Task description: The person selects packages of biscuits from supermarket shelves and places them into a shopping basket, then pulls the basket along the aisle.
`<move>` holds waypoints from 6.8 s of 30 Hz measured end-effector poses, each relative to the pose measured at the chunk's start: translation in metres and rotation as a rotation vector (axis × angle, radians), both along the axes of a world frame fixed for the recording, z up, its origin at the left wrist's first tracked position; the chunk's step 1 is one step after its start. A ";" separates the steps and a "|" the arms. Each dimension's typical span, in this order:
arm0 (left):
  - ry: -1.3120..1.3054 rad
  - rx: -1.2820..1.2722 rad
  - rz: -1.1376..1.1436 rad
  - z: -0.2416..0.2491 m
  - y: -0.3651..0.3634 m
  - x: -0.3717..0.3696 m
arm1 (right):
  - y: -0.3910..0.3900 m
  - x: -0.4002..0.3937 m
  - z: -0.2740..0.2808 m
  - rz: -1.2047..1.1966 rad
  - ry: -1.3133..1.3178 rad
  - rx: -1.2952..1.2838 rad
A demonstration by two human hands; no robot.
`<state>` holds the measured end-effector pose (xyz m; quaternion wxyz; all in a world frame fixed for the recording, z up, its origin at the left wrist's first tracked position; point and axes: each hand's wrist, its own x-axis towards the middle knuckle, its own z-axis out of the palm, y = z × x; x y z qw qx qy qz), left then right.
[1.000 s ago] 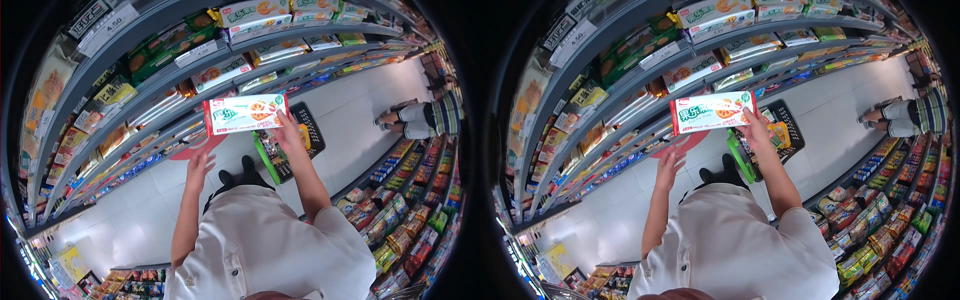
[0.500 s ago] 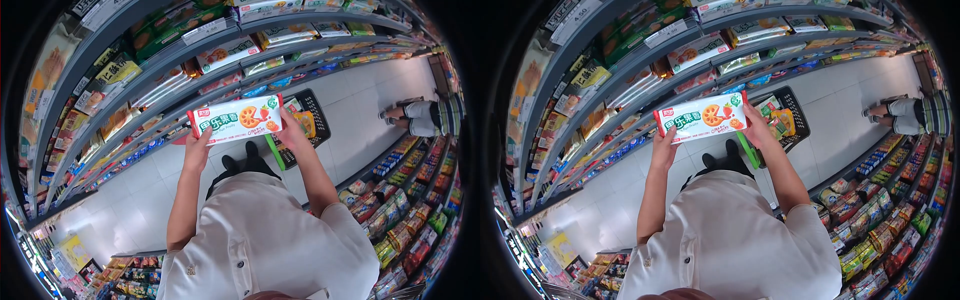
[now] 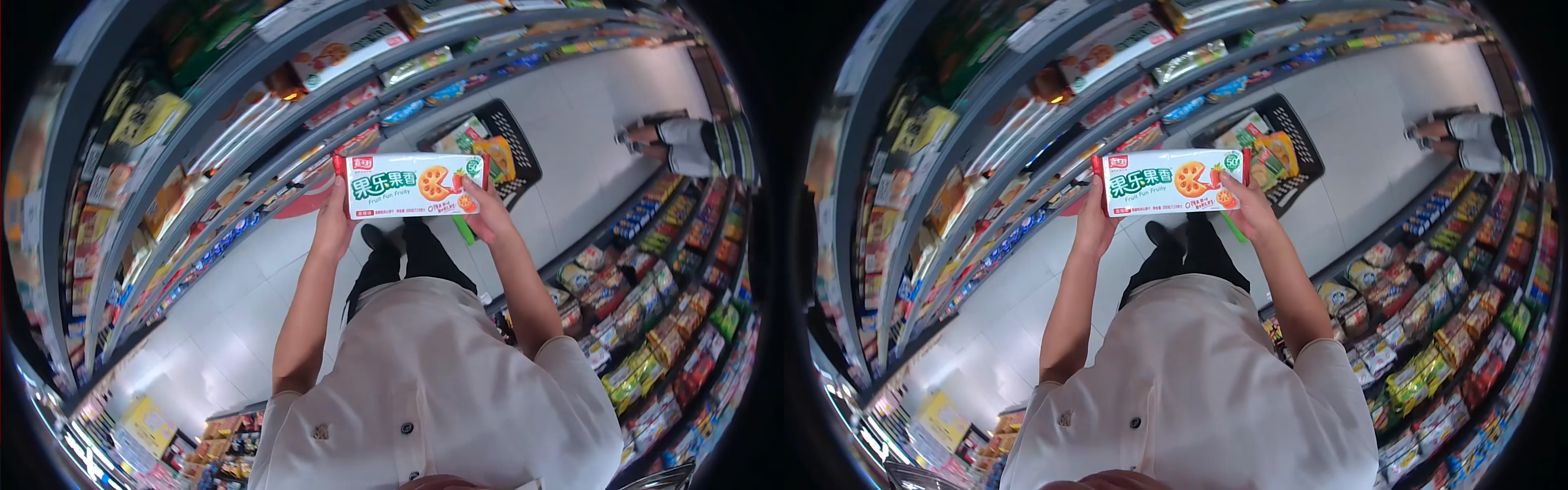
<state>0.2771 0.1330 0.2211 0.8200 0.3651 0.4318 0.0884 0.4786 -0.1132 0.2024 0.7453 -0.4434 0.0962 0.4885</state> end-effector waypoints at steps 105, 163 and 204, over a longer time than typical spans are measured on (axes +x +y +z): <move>0.573 0.299 0.296 -0.225 -0.182 -0.582 | 0.074 -0.246 -0.154 0.674 -0.789 -0.840; 0.673 0.047 0.787 -0.241 -0.271 -0.904 | 0.100 -0.389 -0.225 0.573 -0.750 -0.766; 0.635 -0.022 0.904 -0.212 0.005 -1.201 | 0.353 -0.697 -0.209 0.276 -0.526 -0.917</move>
